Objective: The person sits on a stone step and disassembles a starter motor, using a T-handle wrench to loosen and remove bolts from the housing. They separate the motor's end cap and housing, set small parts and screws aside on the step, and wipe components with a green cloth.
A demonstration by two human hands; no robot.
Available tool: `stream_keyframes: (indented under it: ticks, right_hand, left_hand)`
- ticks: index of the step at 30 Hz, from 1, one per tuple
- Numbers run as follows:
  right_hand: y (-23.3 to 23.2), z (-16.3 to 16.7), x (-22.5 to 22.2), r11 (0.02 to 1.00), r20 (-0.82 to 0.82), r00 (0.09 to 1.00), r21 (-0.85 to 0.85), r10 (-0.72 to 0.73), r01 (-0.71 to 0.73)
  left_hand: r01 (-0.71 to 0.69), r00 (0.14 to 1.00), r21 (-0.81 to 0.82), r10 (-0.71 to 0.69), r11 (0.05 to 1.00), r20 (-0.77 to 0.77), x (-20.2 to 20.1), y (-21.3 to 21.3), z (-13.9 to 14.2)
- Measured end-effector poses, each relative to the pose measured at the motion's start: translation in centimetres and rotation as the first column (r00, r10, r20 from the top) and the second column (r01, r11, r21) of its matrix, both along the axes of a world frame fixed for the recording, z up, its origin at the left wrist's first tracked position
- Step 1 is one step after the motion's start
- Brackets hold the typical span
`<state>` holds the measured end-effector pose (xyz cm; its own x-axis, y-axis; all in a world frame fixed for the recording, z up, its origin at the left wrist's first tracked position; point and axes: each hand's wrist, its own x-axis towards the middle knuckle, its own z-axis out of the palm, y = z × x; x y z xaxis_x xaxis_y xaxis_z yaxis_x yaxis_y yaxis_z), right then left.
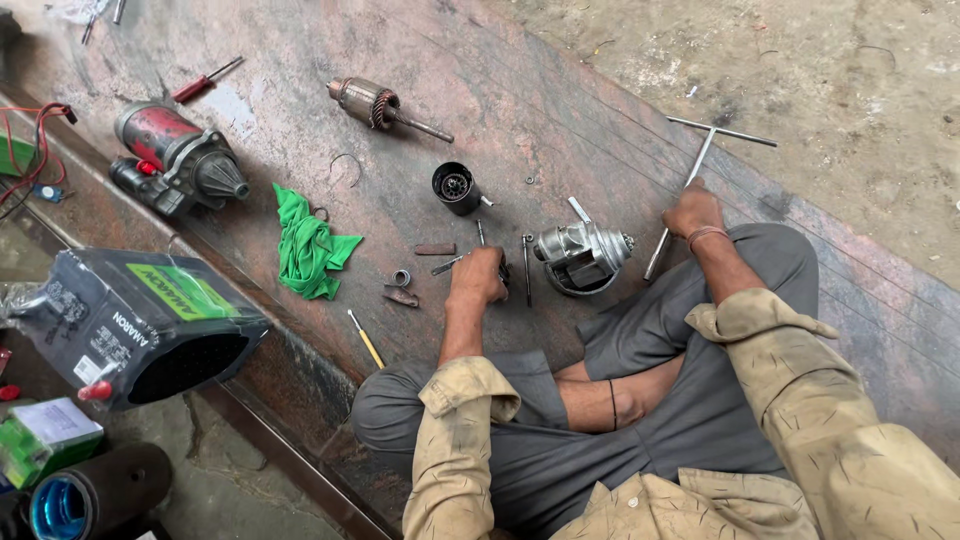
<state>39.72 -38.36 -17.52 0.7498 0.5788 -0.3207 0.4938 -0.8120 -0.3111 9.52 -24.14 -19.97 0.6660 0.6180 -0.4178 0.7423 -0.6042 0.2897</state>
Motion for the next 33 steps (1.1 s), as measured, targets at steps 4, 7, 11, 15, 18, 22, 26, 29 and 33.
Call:
stream_keyframes:
  ticks: [4,7,11,15,18,22,26,29,33]
  right_hand:
    - [0.0,-0.2,-0.5,1.0,0.058,0.998,-0.022,-0.014,0.016]
    - [-0.2,0.2,-1.3,0.998,0.154,0.987,0.038,0.034,-0.04]
    - [-0.7,3.3,-3.5,0.741,-0.16,0.946,0.663,0.282,-0.108]
    - [-1.8,6.4,-6.9,0.488,-0.053,0.754,0.792,0.654,-0.367]
    - [-1.0,7.3,-8.1,0.406,0.182,0.69,0.694,0.7,-0.595]
    - [0.0,7.6,-8.2,0.366,0.403,0.588,0.504,0.701,-0.782]
    - [0.3,7.6,-8.2,0.292,0.458,0.481,0.423,0.748,-0.858]
    - [0.8,7.6,-8.3,0.273,0.468,0.443,0.388,0.765,-0.881]
    - [1.5,7.8,-8.2,0.243,0.47,0.422,0.394,0.776,-0.886]
  left_hand:
    - [0.016,0.996,-0.022,-0.018,1.0,-0.082,0.3,0.2,-0.4]
    - [0.005,0.994,-0.037,-0.009,0.999,-0.108,0.3,0.2,-0.7]
    - [0.009,0.99,-0.012,-0.011,1.0,-0.141,0.5,0.1,-1.1]
    - [-0.005,0.992,0.016,0.007,1.0,-0.128,0.8,0.0,-2.0]
    - [-0.009,0.993,0.003,0.009,1.0,-0.119,0.8,0.2,-2.4]
    - [-0.027,0.995,0.005,0.027,1.0,-0.091,0.8,0.5,-2.6]
    - [0.005,0.991,-0.037,-0.01,0.999,-0.136,1.0,0.5,-2.9]
    - [0.026,0.988,-0.038,-0.031,0.999,-0.151,1.1,0.4,-3.3]
    - [0.028,0.989,-0.034,-0.033,0.999,-0.143,1.1,0.4,-3.6]
